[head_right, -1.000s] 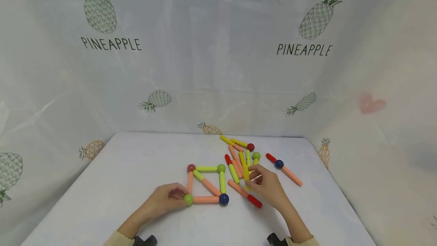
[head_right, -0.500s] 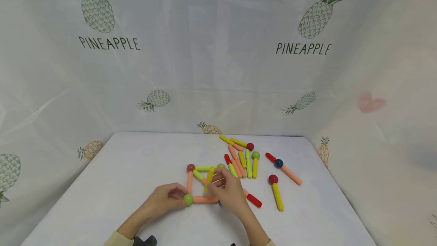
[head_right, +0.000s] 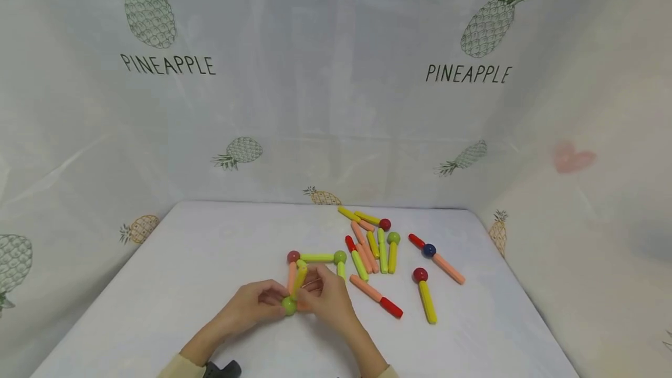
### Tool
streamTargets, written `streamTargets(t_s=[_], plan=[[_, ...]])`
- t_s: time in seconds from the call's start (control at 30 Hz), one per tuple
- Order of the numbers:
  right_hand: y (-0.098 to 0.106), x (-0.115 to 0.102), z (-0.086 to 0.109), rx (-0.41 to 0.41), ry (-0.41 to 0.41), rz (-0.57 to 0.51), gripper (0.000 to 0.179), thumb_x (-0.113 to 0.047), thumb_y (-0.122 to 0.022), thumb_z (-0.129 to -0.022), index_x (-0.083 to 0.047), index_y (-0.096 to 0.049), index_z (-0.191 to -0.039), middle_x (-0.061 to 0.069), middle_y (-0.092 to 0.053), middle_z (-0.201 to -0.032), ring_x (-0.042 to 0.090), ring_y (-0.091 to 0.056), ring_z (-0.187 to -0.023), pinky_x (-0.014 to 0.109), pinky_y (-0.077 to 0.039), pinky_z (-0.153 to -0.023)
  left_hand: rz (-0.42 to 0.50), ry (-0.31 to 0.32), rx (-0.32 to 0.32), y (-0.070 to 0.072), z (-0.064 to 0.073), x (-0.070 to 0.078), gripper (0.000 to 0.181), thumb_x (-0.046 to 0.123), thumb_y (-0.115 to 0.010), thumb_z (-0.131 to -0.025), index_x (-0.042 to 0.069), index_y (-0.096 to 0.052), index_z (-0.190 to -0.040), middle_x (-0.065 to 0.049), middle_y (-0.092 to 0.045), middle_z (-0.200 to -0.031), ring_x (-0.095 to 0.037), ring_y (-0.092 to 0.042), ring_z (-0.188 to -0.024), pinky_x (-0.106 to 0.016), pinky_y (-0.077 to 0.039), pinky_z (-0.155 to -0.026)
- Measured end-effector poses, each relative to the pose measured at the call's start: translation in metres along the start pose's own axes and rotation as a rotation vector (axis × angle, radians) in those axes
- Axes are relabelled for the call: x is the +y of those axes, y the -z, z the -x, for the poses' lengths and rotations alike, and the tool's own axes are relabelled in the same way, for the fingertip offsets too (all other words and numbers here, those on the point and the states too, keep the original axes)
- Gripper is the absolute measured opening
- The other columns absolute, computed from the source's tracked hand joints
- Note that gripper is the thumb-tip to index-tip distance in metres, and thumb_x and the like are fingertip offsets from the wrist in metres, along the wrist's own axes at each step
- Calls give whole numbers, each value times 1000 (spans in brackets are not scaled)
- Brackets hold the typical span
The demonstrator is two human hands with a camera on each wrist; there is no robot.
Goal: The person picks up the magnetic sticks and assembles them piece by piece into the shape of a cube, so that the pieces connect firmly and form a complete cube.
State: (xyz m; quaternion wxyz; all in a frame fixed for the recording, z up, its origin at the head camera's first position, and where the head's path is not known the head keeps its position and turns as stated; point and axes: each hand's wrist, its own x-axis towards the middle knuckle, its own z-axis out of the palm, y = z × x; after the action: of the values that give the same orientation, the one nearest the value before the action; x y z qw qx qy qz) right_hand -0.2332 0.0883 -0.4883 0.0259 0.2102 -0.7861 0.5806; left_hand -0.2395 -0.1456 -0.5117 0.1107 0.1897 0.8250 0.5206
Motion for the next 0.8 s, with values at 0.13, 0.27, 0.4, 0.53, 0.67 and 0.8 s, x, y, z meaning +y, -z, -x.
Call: streamTargets(t_s=[0.13, 0.27, 0.4, 0.53, 0.67, 0.8], plan=[[-3, -1, 1, -15, 4, -11, 34, -9, -76, -85, -17, -59, -114, 2, -67, -101, 18, -67, -90, 28, -56, -75, 0, 11, 8, 1, 0, 0, 28, 28, -82, -80, 25, -69, -104, 7, -68, -98, -15, -66, -87, -27, -54, -74], [-2, -2, 2, -6, -23, 13, 33, -11, -76, -85, -20, -59, -112, -1, -67, -100, 16, -67, -89, 27, -56, -75, 2, 9, 3, 1, -1, 1, 27, 28, -82, -80, 26, -69, -104, 7, -69, -96, -15, -66, -87, -28, -54, -73], [-2, -1, 4, -10, -36, 10, 32, -11, -76, -86, -20, -59, -111, -2, -67, -101, 16, -67, -89, 27, -56, -75, -4, -1, -3, 1, -2, 2, 28, 27, -82, -80, 24, -69, -105, 6, -69, -94, -15, -66, -86, -28, -54, -72], [-2, 1, 4, -18, -31, -18, 32, -10, -76, -86, -19, -60, -111, -1, -67, -101, 17, -67, -90, 28, -56, -76, -14, -6, -1, 1, -2, 1, 28, 28, -81, -80, 23, -69, -105, 6, -69, -94, -15, -66, -86, -27, -54, -72], [-2, 2, 4, -25, -25, -14, 32, -12, -77, -85, -19, -60, -111, 0, -67, -100, 18, -67, -90, 28, -56, -76, -14, 3, -1, 1, -3, -1, 27, 28, -81, -81, 24, -69, -105, 7, -69, -94, -15, -66, -86, -28, -54, -73], [-1, 1, 4, -23, -38, 7, 30, -15, -77, -85, -20, -61, -110, -2, -68, -99, 16, -67, -89, 27, -56, -75, -24, -13, 5, 1, -3, -1, 26, 28, -81, -81, 26, -69, -105, 7, -69, -93, -15, -66, -86, -28, -54, -73]])
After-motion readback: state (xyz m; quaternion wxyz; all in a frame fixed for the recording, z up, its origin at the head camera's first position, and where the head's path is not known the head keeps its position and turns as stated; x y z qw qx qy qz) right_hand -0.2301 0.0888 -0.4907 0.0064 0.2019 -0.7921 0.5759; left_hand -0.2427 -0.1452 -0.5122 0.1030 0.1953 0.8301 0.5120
